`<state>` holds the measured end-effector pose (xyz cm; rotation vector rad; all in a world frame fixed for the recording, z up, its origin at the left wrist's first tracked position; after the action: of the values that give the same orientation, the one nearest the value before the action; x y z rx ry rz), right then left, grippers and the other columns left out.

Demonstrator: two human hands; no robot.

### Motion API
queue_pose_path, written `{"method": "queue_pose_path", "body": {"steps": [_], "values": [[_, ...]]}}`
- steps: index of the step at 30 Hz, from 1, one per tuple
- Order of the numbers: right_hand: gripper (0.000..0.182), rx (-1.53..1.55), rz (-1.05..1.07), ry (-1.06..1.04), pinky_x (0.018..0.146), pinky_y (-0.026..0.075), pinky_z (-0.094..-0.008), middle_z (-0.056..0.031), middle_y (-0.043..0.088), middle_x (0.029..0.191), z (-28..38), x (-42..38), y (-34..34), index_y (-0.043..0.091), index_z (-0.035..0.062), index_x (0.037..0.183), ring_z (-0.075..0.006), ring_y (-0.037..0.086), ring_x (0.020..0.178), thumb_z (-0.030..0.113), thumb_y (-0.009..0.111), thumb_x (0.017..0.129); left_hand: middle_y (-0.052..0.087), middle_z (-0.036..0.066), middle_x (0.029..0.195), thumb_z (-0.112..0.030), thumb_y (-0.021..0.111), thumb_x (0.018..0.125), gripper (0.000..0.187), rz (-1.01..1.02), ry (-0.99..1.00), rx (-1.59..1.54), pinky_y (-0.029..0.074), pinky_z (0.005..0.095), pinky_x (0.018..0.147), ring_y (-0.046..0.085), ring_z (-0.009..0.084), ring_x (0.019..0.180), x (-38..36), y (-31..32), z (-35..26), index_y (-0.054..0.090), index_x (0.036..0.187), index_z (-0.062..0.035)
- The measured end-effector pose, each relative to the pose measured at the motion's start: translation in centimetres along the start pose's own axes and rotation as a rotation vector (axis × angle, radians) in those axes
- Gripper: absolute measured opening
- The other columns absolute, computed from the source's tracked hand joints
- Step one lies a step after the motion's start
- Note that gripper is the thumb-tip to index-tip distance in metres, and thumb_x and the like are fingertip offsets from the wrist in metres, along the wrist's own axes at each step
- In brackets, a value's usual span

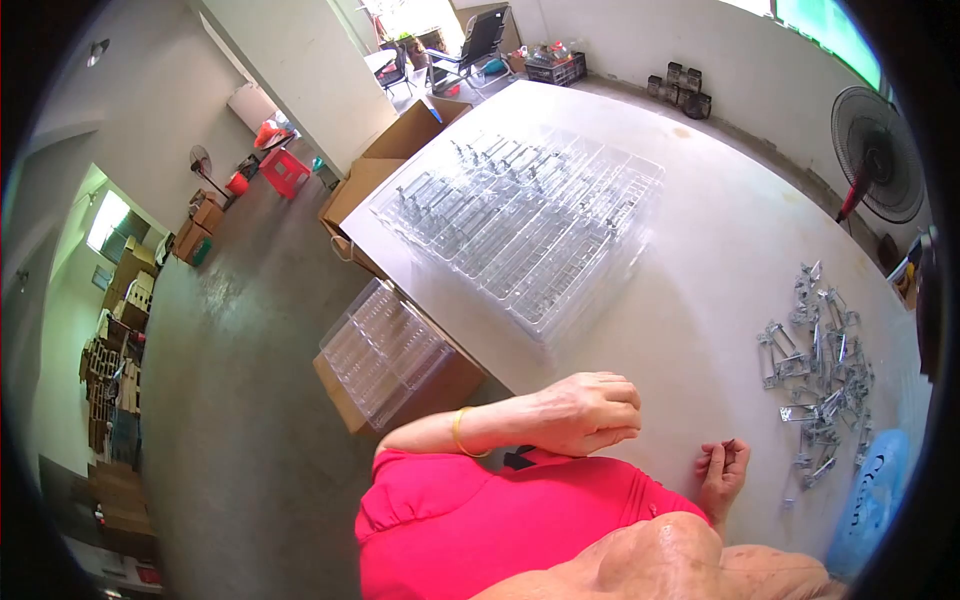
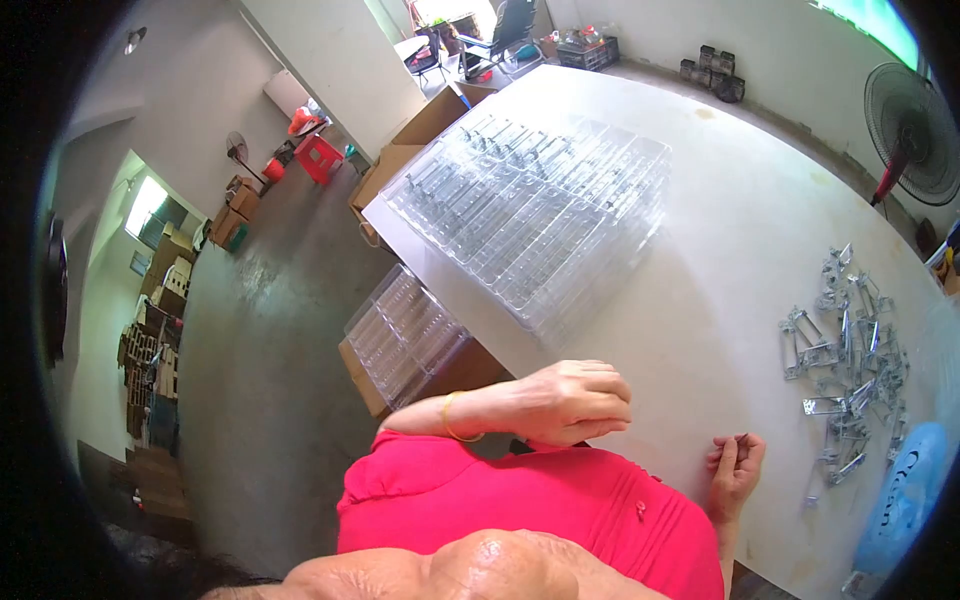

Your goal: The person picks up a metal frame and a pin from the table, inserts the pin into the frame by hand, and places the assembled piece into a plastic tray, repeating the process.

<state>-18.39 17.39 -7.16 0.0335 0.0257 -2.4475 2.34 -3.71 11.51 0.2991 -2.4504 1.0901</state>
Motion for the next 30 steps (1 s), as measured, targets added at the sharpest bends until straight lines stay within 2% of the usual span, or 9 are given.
{"method": "queue_pose_path", "body": {"steps": [4, 6, 9, 11, 13, 14, 17, 24, 30], "values": [[0.007, -0.021, -0.032, -0.016, 0.06, 0.046, -0.0207, -0.0015, 0.062, 0.092, 1.0, -0.4, 0.4, 0.054, 0.0069, 0.112, -0.0063, 0.055, 0.068, 0.011, 0.056, 0.106, 0.066, 0.014, 0.105, -0.009, 0.072, 0.09, 0.016, -0.143, -0.238, -0.063, 0.053, 0.0421, 0.082, 0.066, 0.0326, 0.093, -3.0, 4.8, 6.3, 0.067, 0.101, -0.0006], [0.004, -0.079, -0.043, -0.027, 0.06, 0.045, -0.0204, -0.0004, 0.061, 0.093, 1.2, -0.6, 0.2, 0.057, 0.007, 0.108, -0.006, 0.053, 0.068, 0.01, 0.057, 0.105, 0.065, 0.015, 0.112, -0.011, 0.073, 0.089, 0.023, -0.186, -0.224, 0.072, 0.051, 0.0443, 0.088, 0.064, 0.0338, 0.101, -4.2, 5.9, 7.7, 0.066, 0.108, -0.0002], [0.002, -0.202, -0.01, -0.232, 0.058, 0.043, -0.0202, 0.0013, 0.058, 0.094, 1.1, -0.1, -0.2, 0.06, 0.0068, 0.105, -0.0052, 0.05, 0.068, 0.007, 0.059, 0.104, 0.061, 0.019, 0.126, -0.018, 0.073, 0.09, 0.038, -0.196, -0.222, 0.309, 0.045, 0.0491, 0.101, 0.059, 0.0363, 0.117, -6.0, 7.3, 8.7, 0.062, 0.121, 0.0011], [0.004, -0.392, -0.071, -0.548, 0.055, 0.04, -0.0205, 0.002, 0.057, 0.095, 2.3, -0.4, -0.1, 0.061, 0.0077, 0.106, -0.0045, 0.048, 0.071, 0.005, 0.061, 0.102, 0.058, 0.021, 0.133, -0.021, 0.072, 0.091, 0.045, -0.16, -0.227, 0.41, 0.041, 0.0517, 0.107, 0.055, 0.0377, 0.126, -7.0, 8.3, 9.2, 0.059, 0.128, 0.0019], [0.005, -0.293, -0.083, -0.389, 0.055, 0.04, -0.0204, 0.0024, 0.057, 0.095, 0.0, -0.2, -1.4, 0.061, 0.0081, 0.106, -0.0045, 0.048, 0.073, 0.006, 0.061, 0.102, 0.051, 0.022, 0.143, -0.028, 0.069, 0.094, 0.053, -0.105, -0.283, 0.453, 0.034, 0.054, 0.115, 0.046, 0.0381, 0.138, -7.5, 9.1, 9.7, 0.054, 0.135, 0.0034], [0.005, -0.195, -0.092, -0.227, 0.055, 0.041, -0.0202, 0.0028, 0.057, 0.094, -1.5, 0.0, -2.0, 0.061, 0.0085, 0.106, -0.0046, 0.049, 0.074, 0.006, 0.061, 0.102, 0.051, 0.022, 0.143, -0.028, 0.069, 0.094, 0.053, -0.106, -0.283, 0.452, 0.034, 0.054, 0.115, 0.046, 0.0381, 0.138, -7.7, 9.3, 10.0, 0.054, 0.135, 0.0034], [0.007, -0.192, -0.125, -0.09, 0.057, 0.041, -0.019, 0.0029, 0.057, 0.094, -0.1, -0.3, -1.0, 0.059, 0.0087, 0.11, -0.0046, 0.05, 0.076, 0.008, 0.061, 0.102, 0.051, 0.022, 0.144, -0.029, 0.067, 0.096, 0.053, -0.102, -0.304, 0.43, 0.033, 0.0544, 0.116, 0.046, 0.0384, 0.139, -7.7, 9.4, 10.2, 0.054, 0.136, 0.003], [0.011, -0.143, -0.142, -0.12, 0.056, 0.042, -0.0186, 0.0017, 0.058, 0.094, 1.1, -0.5, -0.4, 0.054, 0.0088, 0.113, -0.0043, 0.053, 0.078, 0.009, 0.058, 0.103, 0.053, 0.023, 0.14, -0.027, 0.069, 0.094, 0.051, -0.132, -0.277, 0.434, 0.034, 0.0541, 0.113, 0.048, 0.0393, 0.134, -7.4, 9.2, 9.8, 0.054, 0.133, 0.0034], [0.008, -0.178, -0.244, -0.285, 0.07, 0.047, -0.0224, -0.0014, 0.059, 0.101, 0.9, -0.5, -1.7, 0.054, 0.007, 0.112, -0.0074, 0.054, 0.086, 0.007, 0.055, 0.104, 0.052, 0.023, 0.139, -0.026, 0.068, 0.094, 0.05, -0.14, -0.272, 0.448, 0.034, 0.0545, 0.113, 0.047, 0.039, 0.135, -7.5, 9.4, 9.9, 0.054, 0.132, 0.0036]]}}
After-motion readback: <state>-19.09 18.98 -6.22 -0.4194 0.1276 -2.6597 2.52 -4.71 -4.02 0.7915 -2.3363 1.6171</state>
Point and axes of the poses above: each hand's wrist, its own x-axis towards the middle knuckle, its own y-axis out of the palm, z = x × y, the point moved 7 cm from there along x, towards the middle knuckle
